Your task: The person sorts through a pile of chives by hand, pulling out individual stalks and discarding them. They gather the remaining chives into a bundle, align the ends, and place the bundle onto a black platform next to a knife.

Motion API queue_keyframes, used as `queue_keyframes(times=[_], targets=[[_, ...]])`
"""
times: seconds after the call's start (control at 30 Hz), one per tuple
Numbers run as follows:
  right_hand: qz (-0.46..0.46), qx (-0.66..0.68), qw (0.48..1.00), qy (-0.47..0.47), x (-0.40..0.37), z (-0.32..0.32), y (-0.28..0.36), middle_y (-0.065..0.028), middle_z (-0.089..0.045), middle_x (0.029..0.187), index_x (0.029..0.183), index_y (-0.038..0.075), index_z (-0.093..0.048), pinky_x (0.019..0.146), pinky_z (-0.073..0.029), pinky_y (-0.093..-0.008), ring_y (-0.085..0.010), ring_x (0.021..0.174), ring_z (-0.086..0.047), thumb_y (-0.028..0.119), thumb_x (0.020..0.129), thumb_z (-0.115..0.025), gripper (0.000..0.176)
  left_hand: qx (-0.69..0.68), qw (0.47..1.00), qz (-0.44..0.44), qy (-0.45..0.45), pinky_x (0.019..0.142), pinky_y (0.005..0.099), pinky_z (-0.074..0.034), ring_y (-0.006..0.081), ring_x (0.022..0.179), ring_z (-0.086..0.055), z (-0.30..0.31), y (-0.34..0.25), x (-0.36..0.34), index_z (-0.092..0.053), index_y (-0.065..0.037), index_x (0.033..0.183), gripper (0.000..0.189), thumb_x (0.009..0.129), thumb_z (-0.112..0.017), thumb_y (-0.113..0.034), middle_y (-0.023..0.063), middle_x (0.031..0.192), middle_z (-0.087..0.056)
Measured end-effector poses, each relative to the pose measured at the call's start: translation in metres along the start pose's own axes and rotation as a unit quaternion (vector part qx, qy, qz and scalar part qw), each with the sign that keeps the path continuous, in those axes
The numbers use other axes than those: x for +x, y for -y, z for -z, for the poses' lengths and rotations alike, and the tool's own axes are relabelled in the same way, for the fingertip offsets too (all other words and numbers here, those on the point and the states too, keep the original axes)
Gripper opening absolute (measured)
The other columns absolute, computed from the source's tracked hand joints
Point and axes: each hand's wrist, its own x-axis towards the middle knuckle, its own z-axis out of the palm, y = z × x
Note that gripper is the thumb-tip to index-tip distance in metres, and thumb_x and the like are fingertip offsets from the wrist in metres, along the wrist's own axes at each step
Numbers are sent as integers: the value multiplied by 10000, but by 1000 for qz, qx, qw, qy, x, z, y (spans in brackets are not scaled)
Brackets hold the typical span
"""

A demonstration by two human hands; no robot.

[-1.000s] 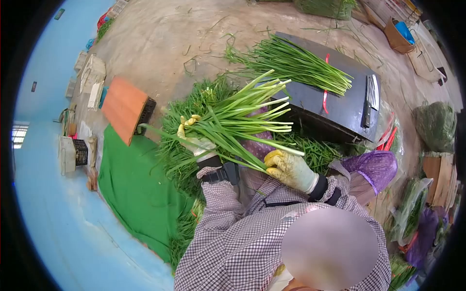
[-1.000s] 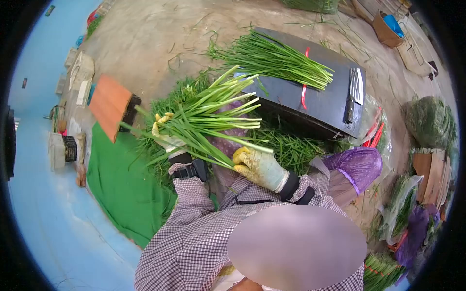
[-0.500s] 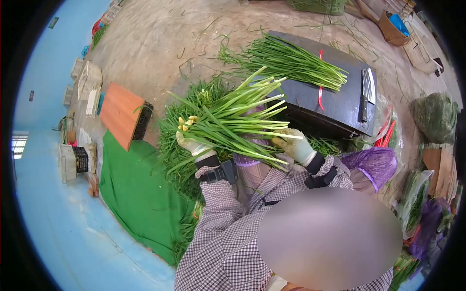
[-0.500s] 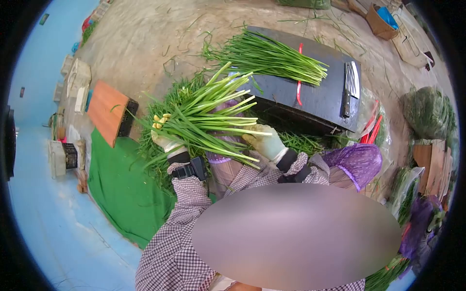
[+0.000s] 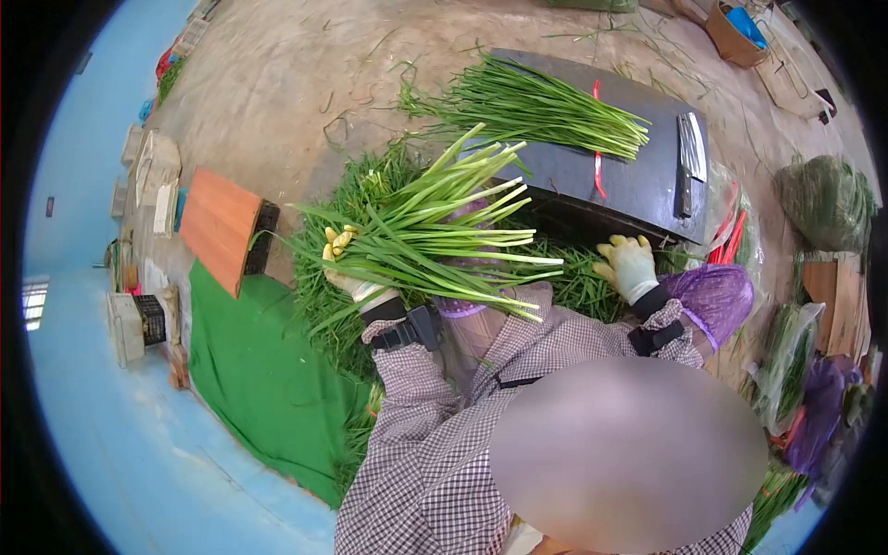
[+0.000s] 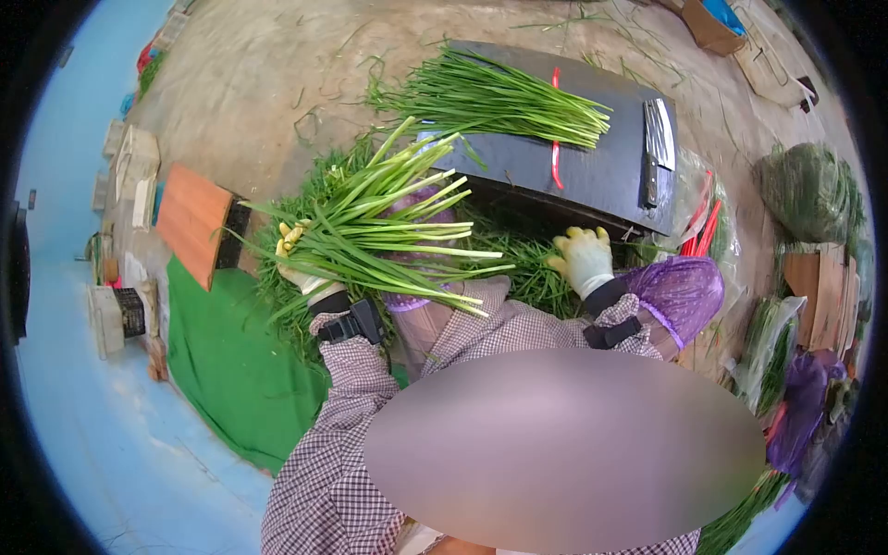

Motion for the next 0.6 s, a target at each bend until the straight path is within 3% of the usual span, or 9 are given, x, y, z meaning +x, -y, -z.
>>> queue_keyframes(times=[0.07, 0.17, 0.23, 0.3, 0.33, 0.43, 0.5, 0.57, 0.6], targets=[[57, 244, 966, -62, 15, 6, 20, -135, -691, 1196, 1105, 107, -733, 932, -516, -401, -267, 1116, -658, 384, 913, -658, 345, 2, 1000, 17, 5, 937, 507, -548, 283, 1017, -661, -2, 1, -6, -696, -127, 1203, 340, 945, -545, -290, 84, 981, -728], [149, 520, 836, -89, 36, 5, 69, -127, -705, 1176, 1235, 64, -666, 954, -511, -389, -273, 1083, -674, 320, 976, -626, 367, -13, 999, 21, 36, 945, 508, -543, 281, 1037, -657, 6, 5, 2, -690, -134, 1226, 364, 947, -543, -316, 71, 997, -729], [125, 724, 678, -22, 55, 12, 83, -105, -715, 1158, 1249, 44, -647, 943, -516, -375, -249, 1064, -685, 326, 1033, -569, 363, -19, 998, 19, 58, 952, 528, -545, 286, 1027, -669, -2, 4, -1, -706, -107, 1212, 364, 931, -579, -299, 71, 981, -744], [59, 887, 448, 90, 62, 34, 87, -103, -704, 1192, 1241, 19, -647, 920, -528, -335, -208, 1005, -687, 311, 1049, -560, 361, -14, 1000, 17, 20, 972, 505, -531, 278, 987, -661, -12, 5, -6, -714, -86, 1129, 312, 949, -548, -279, 45, 885, -725], [129, 801, 581, 69, 70, 39, 96, -109, -709, 1170, 1239, 16, -651, 898, -534, -324, -191, 986, -684, 315, 1045, -566, 366, 3, 1000, 23, 11, 977, 503, -525, 273, 972, -657, -15, 5, -6, -715, -80, 1092, 296, 953, -539, -274, 37, 847, -710], [171, 737, 621, 205, 69, 66, 103, -41, -713, 959, 1195, 25, -662, 749, -532, -298, -131, 815, -636, 319, 1001, -648, 353, -23, 999, 7, 31, 981, 482, -511, 258, 920, -638, -26, 10, -3, -700, -71, 1013, 267, 960, -515, -256, 20, 752, -650], [117, 743, 617, 232, 68, 59, 103, -14, -695, 895, 1118, 22, -679, 666, -504, -269, -103, 717, -591, 294, 996, -657, 300, -33, 999, -6, 36, 973, 460, -503, 249, 892, -625, -32, 10, -4, -686, -66, 992, 254, 966, -499, -236, 11, 713, -614], [146, 669, 726, 63, 55, 57, 104, -11, -681, 851, 1033, 34, -699, 612, -461, -225, -70, 676, -555, 271, 999, -645, 246, -23, 1000, -7, 15, 959, 417, -494, 229, 849, -611, -39, 10, -8, -676, -46, 1035, 250, 979, -478, -189, 7, 691, -598], [57, 679, 725, 103, 42, 75, 102, -3, -650, 785, 1032, 29, -697, 604, -447, -203, -49, 674, -553, 192, 1014, -602, 190, -23, 1000, -9, 1, 952, 387, -489, 214, 816, -603, -49, 11, -13, -672, -29, 1077, 258, 988, -465, -156, 6, 680, -595]])
